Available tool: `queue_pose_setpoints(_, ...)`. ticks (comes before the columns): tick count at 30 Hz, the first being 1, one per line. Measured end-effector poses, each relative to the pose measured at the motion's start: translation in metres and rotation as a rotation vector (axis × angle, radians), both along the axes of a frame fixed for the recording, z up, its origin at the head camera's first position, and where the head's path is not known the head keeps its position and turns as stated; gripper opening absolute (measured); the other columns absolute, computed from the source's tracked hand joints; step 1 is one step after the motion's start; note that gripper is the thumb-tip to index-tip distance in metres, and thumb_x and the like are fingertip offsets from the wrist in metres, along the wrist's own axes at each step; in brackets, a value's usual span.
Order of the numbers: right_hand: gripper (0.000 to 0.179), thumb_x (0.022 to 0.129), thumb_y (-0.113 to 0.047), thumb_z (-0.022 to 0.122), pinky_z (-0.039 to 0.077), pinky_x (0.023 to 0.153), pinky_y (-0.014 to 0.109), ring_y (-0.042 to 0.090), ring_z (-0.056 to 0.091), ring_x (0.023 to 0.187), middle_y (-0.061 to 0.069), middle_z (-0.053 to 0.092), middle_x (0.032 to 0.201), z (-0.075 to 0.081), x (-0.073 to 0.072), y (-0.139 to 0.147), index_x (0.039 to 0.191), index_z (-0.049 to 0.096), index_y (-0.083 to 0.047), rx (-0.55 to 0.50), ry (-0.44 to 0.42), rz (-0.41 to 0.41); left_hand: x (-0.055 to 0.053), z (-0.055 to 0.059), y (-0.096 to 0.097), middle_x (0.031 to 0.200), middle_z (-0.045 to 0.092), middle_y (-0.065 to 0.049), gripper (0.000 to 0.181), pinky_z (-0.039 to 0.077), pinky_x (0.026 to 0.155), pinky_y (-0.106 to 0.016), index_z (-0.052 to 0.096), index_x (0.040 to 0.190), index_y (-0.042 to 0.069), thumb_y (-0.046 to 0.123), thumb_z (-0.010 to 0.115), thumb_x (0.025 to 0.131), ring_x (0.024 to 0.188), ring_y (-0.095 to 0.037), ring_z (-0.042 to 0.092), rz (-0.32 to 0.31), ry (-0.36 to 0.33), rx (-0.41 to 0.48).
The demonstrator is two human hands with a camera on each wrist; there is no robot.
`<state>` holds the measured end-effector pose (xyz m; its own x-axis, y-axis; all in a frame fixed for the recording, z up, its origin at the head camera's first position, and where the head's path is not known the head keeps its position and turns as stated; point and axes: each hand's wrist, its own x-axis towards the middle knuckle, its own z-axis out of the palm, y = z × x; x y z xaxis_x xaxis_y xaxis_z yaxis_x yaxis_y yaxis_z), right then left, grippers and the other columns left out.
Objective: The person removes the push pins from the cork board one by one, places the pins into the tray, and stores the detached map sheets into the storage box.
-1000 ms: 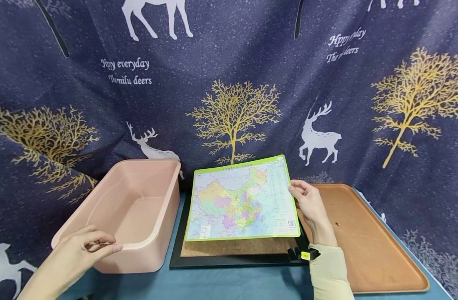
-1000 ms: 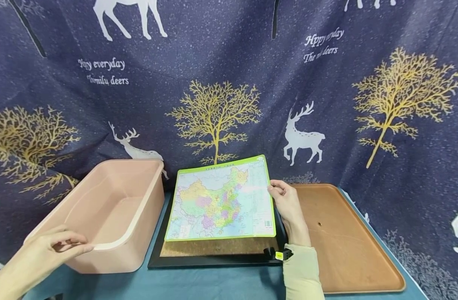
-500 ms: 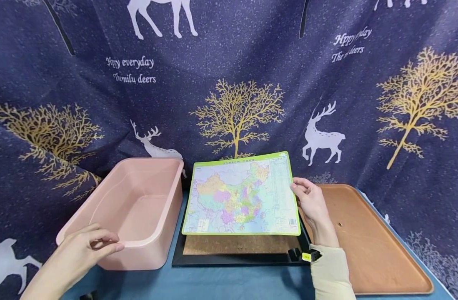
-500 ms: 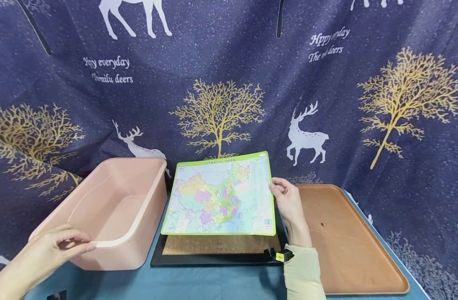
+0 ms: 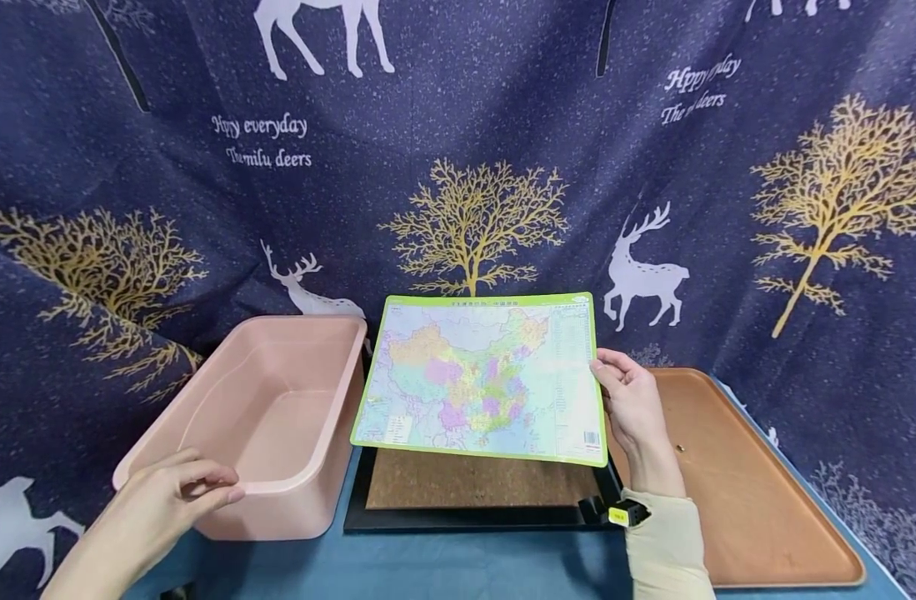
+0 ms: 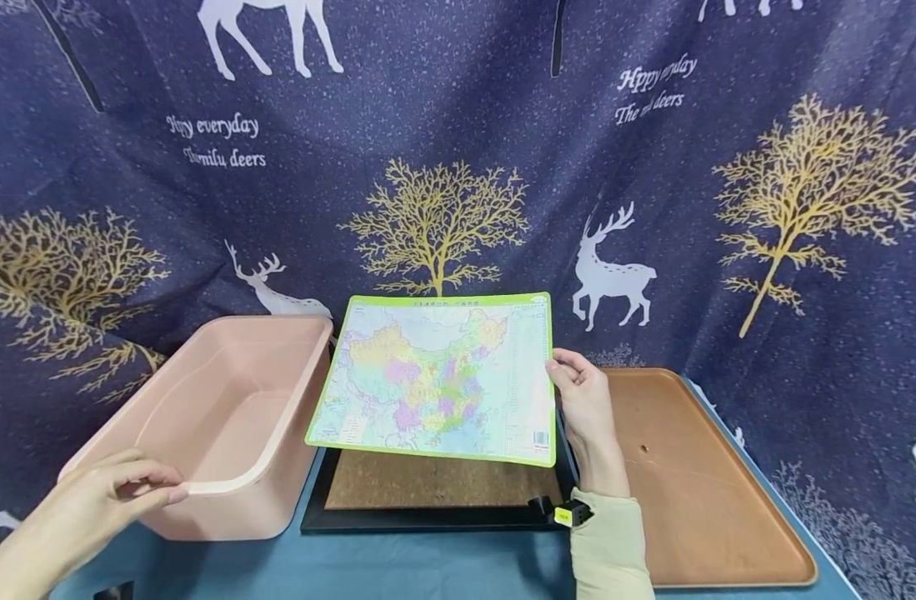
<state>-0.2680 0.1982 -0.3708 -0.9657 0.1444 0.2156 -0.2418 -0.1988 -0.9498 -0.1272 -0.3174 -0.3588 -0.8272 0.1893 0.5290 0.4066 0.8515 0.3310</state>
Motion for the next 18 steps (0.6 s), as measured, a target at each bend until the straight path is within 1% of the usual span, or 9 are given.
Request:
queue_pose_setpoints(2, 0.016, 0.100, -0.002, 0.053, 0.055, 0.056, 0.021, 0.009, 0.067, 0.068, -0.001, 0.071, 0.081, 0.001, 0.000, 0.000, 0.115, 0.054, 0.005, -0.030, 0.001, -0.002, 0.000, 0.000, 0.000, 0.074, 0.057, 0.022, 0.026, 0.043, 0.056, -0.011, 0.069, 0.073, 0.029, 0.011, 0.086, 0.069, 0.067, 0.004, 0.051, 0.005, -0.001, -0.001)
queue_pose_setpoints(6, 0.012, 0.100, -0.002, 0.053, 0.055, 0.057, 0.021, 0.009, 0.067, 0.069, 0.000, 0.072, 0.082, 0.001, 0.000, -0.001, 0.110, 0.058, 0.001, -0.087, 0.004, -0.005, 0.000, 0.000, 0.000, 0.074, 0.057, 0.022, 0.027, 0.042, 0.056, -0.010, 0.069, 0.073, 0.029, 0.009, 0.087, 0.067, 0.067, 0.005, 0.051, -0.001, 0.019, -0.004)
queue_pose_setpoints(10, 0.010, 0.099, -0.003, 0.055, 0.055, 0.058, 0.021, 0.010, 0.068, 0.069, 0.001, 0.072, 0.083, 0.003, 0.001, -0.007, 0.108, 0.060, -0.001, -0.135, -0.004, -0.012, 0.001, 0.001, 0.000, 0.073, 0.057, 0.022, 0.026, 0.044, 0.055, -0.013, 0.069, 0.073, 0.029, 0.010, 0.087, 0.068, 0.067, 0.005, 0.050, 0.014, 0.002, -0.004)
queue_pose_setpoints(13, 0.010, 0.099, -0.004, 0.055, 0.055, 0.058, 0.021, 0.011, 0.068, 0.069, 0.000, 0.072, 0.084, 0.005, 0.002, -0.014, 0.108, 0.060, -0.002, -0.143, -0.022, -0.014, 0.002, 0.001, 0.001, 0.073, 0.057, 0.022, 0.026, 0.044, 0.054, -0.015, 0.069, 0.072, 0.028, 0.011, 0.086, 0.069, 0.067, 0.004, 0.050, 0.027, -0.016, -0.003)
queue_pose_setpoints(18, 0.012, 0.099, -0.003, 0.055, 0.055, 0.058, 0.022, 0.011, 0.067, 0.068, -0.001, 0.072, 0.083, 0.006, 0.005, -0.030, 0.110, 0.058, 0.000, -0.155, -0.031, -0.024, 0.002, 0.001, 0.002, 0.073, 0.056, 0.023, 0.025, 0.042, 0.054, -0.014, 0.068, 0.072, 0.028, 0.011, 0.086, 0.070, 0.067, 0.004, 0.049, 0.030, -0.016, -0.003)
